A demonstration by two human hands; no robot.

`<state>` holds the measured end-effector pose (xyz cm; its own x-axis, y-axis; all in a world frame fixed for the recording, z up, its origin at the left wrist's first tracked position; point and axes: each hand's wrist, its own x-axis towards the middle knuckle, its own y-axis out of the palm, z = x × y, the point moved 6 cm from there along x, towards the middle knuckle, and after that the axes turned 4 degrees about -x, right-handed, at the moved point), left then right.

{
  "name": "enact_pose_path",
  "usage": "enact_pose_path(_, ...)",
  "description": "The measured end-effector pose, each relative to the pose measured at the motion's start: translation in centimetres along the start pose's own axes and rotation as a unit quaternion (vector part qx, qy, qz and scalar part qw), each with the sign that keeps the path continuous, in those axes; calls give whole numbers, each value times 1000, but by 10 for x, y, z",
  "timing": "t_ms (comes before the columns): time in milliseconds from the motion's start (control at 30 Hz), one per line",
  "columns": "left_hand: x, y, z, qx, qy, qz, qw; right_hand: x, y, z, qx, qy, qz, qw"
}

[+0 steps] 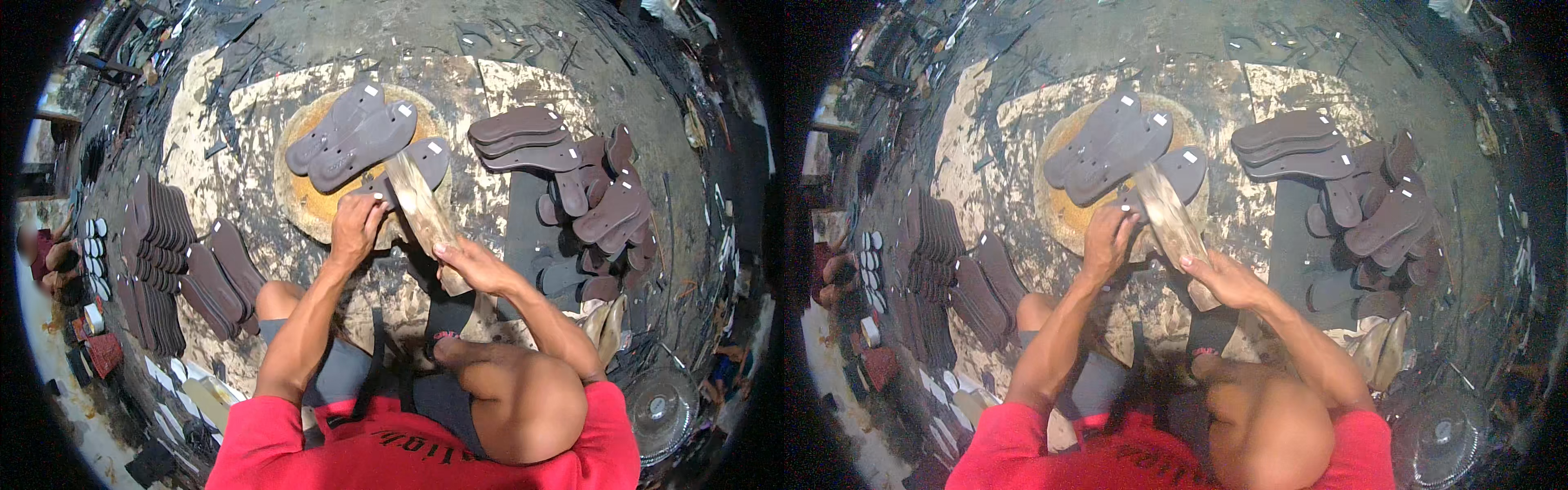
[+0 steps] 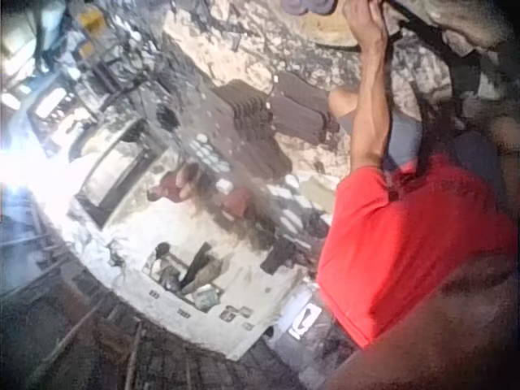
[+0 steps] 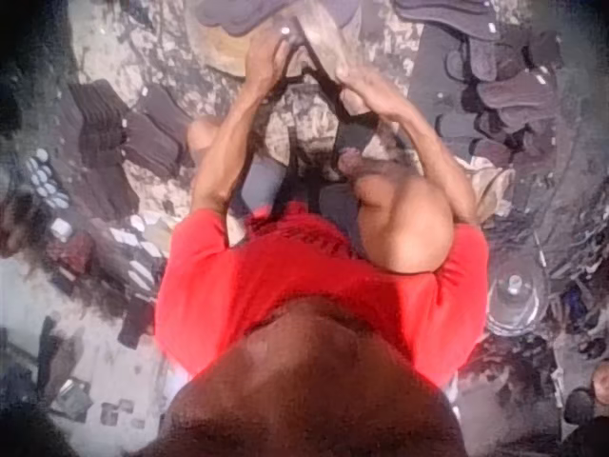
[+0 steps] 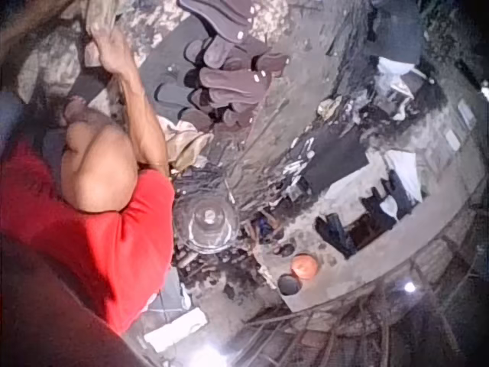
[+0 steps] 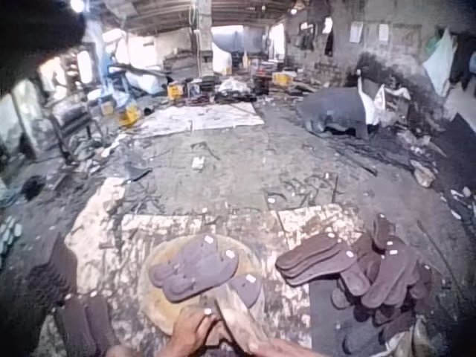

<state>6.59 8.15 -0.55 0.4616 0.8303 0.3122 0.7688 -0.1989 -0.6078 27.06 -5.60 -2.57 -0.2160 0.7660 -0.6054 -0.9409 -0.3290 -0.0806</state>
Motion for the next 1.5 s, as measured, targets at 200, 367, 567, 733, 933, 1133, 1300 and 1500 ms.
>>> enact_pose_path(200,46,-50,-33,-173,-94,-186,963,4,9,-23,-147,76,-38,985)
enact_pose_path(367,32,-28,-76,-33,-49,115,992,7,3,9,37,-38,-94,994)
enact_pose_path(567,-3,11,-42,-43,71,173,981,7,-17,35,45,-140,-211,966)
enact_pose_path(733,30,-7,9,112,60,237,963,13,-35,18,164,-174,-252,938)
enact_pose_path(933,80,-51,38,202,-7,180,963,48,-24,16,174,-200,-239,934)
enact_pose_path(1133,96,-88,94,243,-19,122,962,80,-17,21,131,-215,-226,941)
enact_pose_path(1300,123,-70,41,37,-164,153,974,96,-24,6,145,-199,-264,933)
enact_pose_path(1500,129,0,-158,-265,81,226,934,99,-24,4,-24,-137,-284,949)
